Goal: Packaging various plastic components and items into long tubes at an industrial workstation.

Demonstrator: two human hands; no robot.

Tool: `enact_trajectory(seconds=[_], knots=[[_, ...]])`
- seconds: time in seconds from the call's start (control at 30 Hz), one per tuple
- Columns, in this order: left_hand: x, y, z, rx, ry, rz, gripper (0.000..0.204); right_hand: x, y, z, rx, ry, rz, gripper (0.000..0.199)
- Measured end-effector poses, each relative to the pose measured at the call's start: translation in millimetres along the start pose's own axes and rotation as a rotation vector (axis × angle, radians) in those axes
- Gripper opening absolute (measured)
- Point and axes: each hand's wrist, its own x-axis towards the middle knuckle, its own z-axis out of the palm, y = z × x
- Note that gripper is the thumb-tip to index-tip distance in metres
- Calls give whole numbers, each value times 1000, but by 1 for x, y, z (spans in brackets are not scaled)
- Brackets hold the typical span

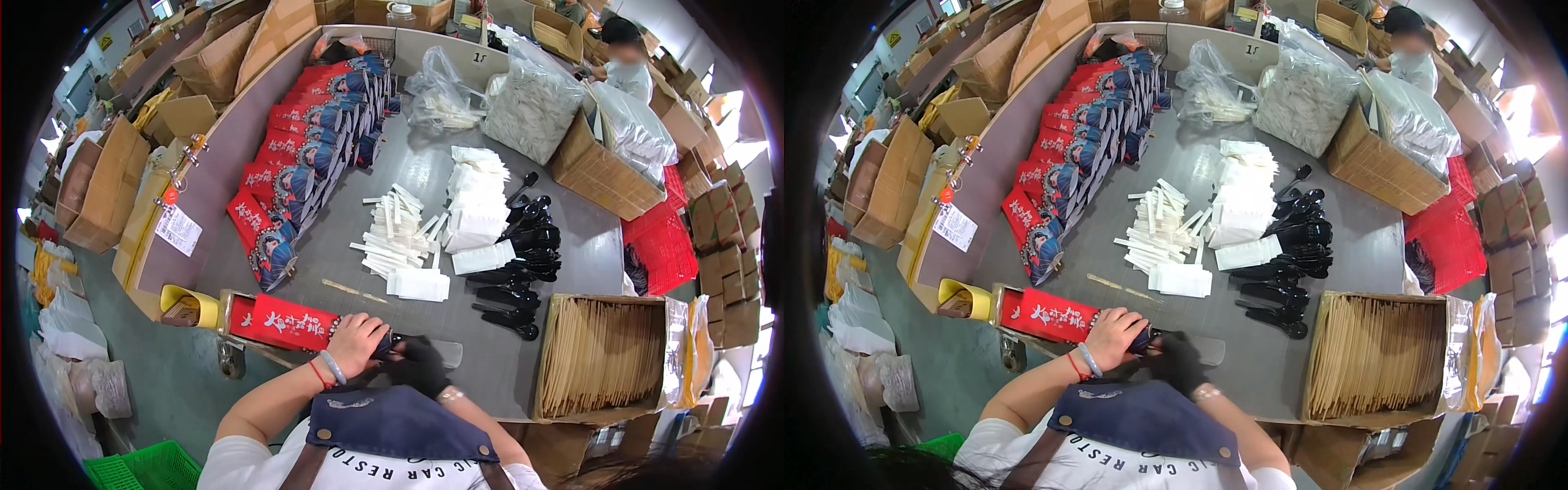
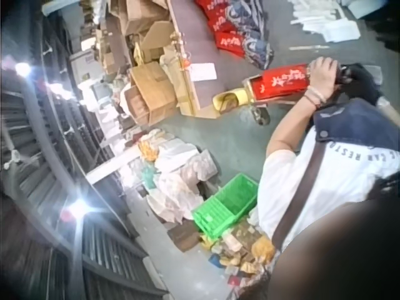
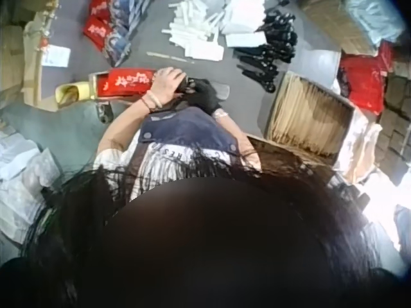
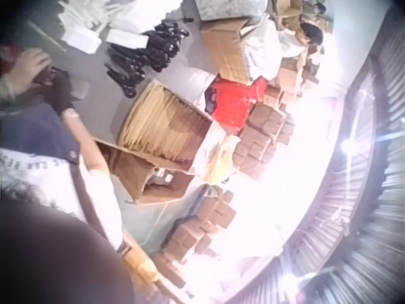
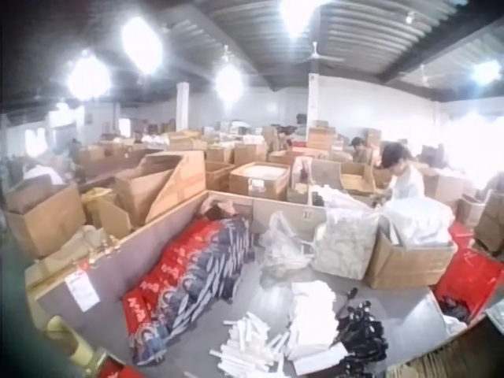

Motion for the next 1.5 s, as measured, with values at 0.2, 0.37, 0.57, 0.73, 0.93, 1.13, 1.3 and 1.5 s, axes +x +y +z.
enact_trajectory(seconds=[0.2, 0.37, 0.57, 0.73, 0.93, 1.13, 1.3, 1.5], knots=[[7, -6, 1, 141, 63, 115, 35, 3, 1, -16, -236, 150, -198, 51], [28, 7, -34, 176, -381, 112, 17, 5, -16, -31, -787, 48, -300, 58], [1, -81, -63, 306, -133, -49, 29, -19, -28, -72, -823, 165, -157, 58], [-33, -49, -13, -97, 230, -433, 62, -24, -37, -67, -905, 142, -170, 57], [-41, -30, 26, -228, 328, -628, 90, -19, -53, -61, -978, 55, -131, 53], [-43, -33, 25, -273, 294, -649, 92, -11, -54, -54, -924, -76, -130, 54], [-37, -29, 16, -234, 198, -619, 93, 23, -40, 1, -686, -119, -303, 60], [19, -64, 1, -274, 158, -407, 60, 7, -8, -48, -549, 315, -350, 50]])
